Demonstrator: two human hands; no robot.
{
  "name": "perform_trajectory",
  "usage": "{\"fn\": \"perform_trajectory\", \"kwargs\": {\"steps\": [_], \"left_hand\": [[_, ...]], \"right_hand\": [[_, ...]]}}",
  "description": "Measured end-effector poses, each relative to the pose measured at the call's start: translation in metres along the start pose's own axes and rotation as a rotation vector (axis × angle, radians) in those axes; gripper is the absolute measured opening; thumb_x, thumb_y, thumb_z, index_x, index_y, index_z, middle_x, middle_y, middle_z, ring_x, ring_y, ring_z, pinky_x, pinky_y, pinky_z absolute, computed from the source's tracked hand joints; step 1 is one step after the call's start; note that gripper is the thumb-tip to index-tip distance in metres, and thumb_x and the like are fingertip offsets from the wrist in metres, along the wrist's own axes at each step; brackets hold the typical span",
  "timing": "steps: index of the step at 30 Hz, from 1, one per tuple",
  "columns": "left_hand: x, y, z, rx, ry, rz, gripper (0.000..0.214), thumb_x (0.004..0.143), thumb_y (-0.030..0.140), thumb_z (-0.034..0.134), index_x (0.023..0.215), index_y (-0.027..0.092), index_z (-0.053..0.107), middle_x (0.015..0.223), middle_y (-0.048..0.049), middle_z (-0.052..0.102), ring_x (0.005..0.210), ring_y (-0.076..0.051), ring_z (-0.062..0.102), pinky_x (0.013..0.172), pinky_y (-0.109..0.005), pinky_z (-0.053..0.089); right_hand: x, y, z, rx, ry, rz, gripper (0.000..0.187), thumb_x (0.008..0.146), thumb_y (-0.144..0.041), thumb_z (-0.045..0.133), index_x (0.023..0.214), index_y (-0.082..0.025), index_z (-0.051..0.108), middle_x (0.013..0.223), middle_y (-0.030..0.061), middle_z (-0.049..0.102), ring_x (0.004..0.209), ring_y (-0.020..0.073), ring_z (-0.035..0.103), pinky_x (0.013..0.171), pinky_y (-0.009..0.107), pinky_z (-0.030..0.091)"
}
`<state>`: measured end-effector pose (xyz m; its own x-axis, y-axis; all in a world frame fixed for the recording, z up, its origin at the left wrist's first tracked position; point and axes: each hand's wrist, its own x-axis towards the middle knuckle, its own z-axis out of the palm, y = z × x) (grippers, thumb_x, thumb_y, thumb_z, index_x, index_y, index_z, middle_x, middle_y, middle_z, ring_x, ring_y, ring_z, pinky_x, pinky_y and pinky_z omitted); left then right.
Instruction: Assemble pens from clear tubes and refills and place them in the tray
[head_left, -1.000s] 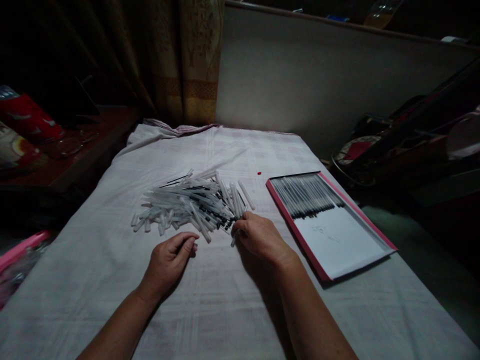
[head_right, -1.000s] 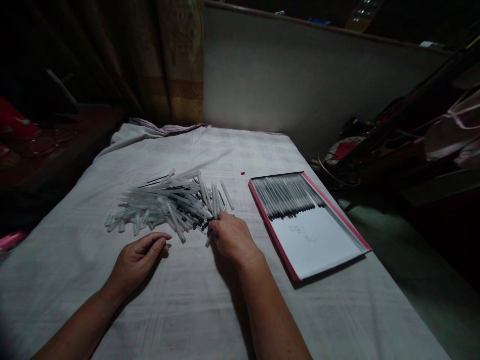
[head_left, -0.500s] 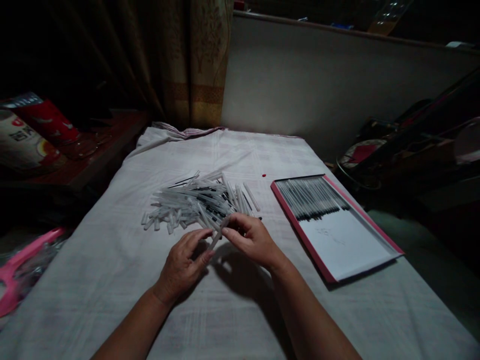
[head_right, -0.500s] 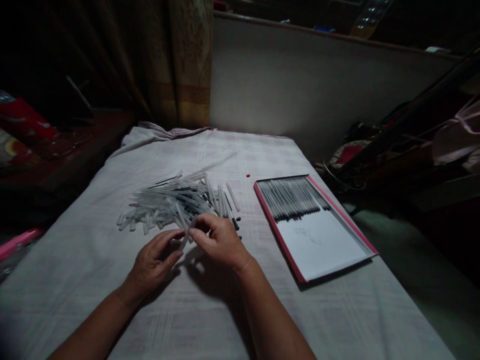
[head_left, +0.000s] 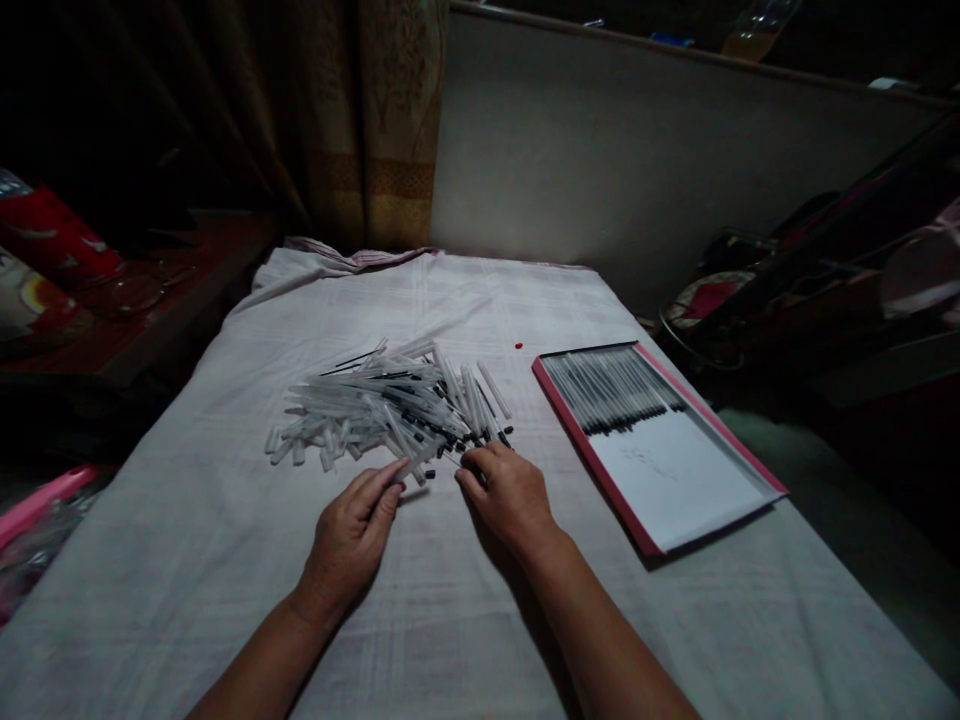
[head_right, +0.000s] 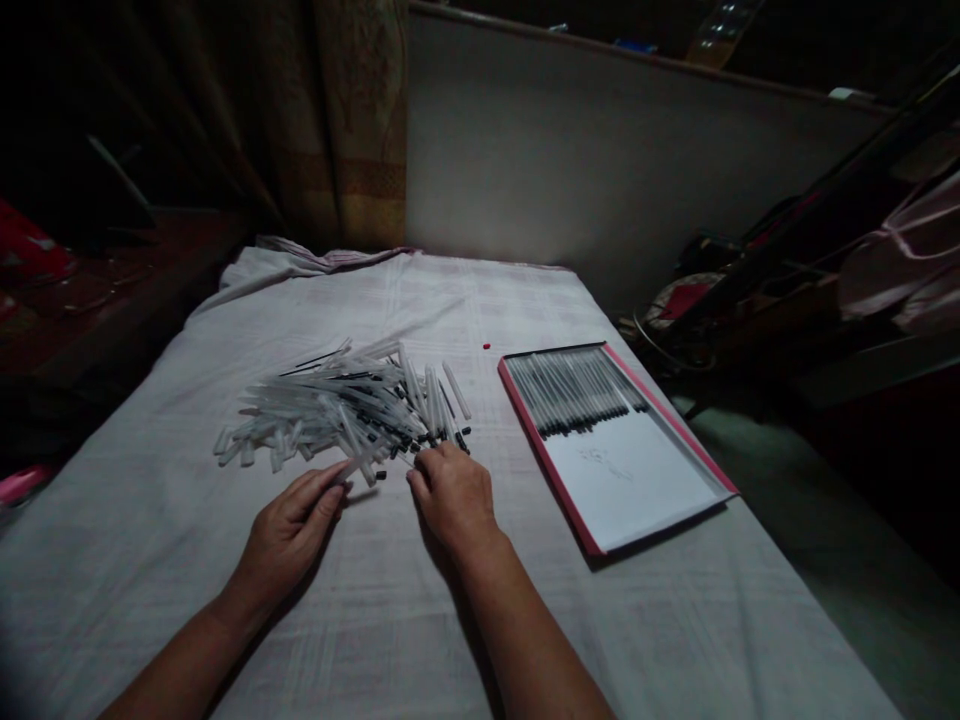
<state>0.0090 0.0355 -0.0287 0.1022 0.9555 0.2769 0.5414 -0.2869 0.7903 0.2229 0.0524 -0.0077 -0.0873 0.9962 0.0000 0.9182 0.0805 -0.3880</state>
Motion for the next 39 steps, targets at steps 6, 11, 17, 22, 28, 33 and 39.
{"fn": "perform_trajectory", "kwargs": {"steps": [6,11,17,22,28,33,39], "left_hand": [[0.000,0.001,-0.001,-0.001,0.012,0.030,0.033,0.094,0.037,0.054,0.116,0.021,0.072,0.097,-0.0056,0.076,0.089,-0.019,0.071,0.079,-0.026,0.056],[0.001,0.002,-0.003,-0.026,0.040,0.087,0.026,0.094,0.032,0.057,0.109,0.020,0.074,0.088,-0.0032,0.074,0.080,-0.015,0.070,0.074,-0.023,0.055],[0.004,0.001,-0.003,-0.016,0.085,0.116,0.023,0.093,0.030,0.059,0.106,0.020,0.074,0.094,-0.0041,0.075,0.088,-0.016,0.071,0.080,-0.024,0.056],[0.004,-0.002,-0.003,-0.010,0.109,0.113,0.023,0.093,0.031,0.060,0.105,0.019,0.074,0.095,-0.0044,0.076,0.087,-0.017,0.072,0.080,-0.025,0.057],[0.004,-0.002,-0.004,-0.021,0.105,0.111,0.022,0.092,0.030,0.061,0.105,0.019,0.074,0.092,-0.0036,0.076,0.084,-0.016,0.072,0.078,-0.023,0.057],[0.004,0.001,-0.004,-0.022,0.098,0.115,0.022,0.092,0.030,0.060,0.105,0.019,0.074,0.093,-0.0037,0.077,0.084,-0.016,0.072,0.078,-0.024,0.057],[0.002,0.000,-0.004,-0.036,0.073,0.061,0.026,0.092,0.036,0.059,0.106,0.021,0.075,0.091,-0.0047,0.078,0.081,-0.018,0.073,0.077,-0.028,0.059]], "right_hand": [[0.003,-0.013,0.002,-0.076,-0.016,0.001,0.017,0.096,-0.022,0.052,0.098,-0.019,0.068,0.099,0.0104,0.071,0.090,0.0223,0.066,0.072,0.029,0.045],[0.005,0.010,-0.027,0.261,0.059,0.094,0.014,0.089,-0.022,0.055,0.085,-0.020,0.067,0.080,0.0053,0.072,0.075,0.0191,0.066,0.068,0.028,0.044],[0.021,0.030,-0.063,0.941,0.315,0.161,0.028,0.080,-0.046,0.064,0.079,-0.019,0.064,0.081,0.0066,0.074,0.064,0.0165,0.066,0.050,0.023,0.044],[0.030,0.019,-0.081,1.222,0.574,0.156,0.031,0.075,-0.047,0.073,0.081,-0.019,0.061,0.080,0.0044,0.075,0.058,0.0115,0.064,0.048,0.021,0.048],[0.028,0.010,-0.082,1.334,0.613,0.125,0.030,0.074,-0.045,0.077,0.081,-0.019,0.062,0.078,0.0024,0.075,0.057,0.0100,0.065,0.047,0.019,0.050],[0.027,0.004,-0.075,1.332,0.511,0.113,0.032,0.074,-0.047,0.076,0.080,-0.019,0.062,0.078,0.0026,0.075,0.057,0.0105,0.065,0.047,0.019,0.051],[0.025,-0.014,-0.054,1.309,0.314,0.104,0.031,0.076,-0.048,0.072,0.080,-0.019,0.062,0.079,0.0037,0.073,0.061,0.0128,0.063,0.051,0.023,0.050]]}}
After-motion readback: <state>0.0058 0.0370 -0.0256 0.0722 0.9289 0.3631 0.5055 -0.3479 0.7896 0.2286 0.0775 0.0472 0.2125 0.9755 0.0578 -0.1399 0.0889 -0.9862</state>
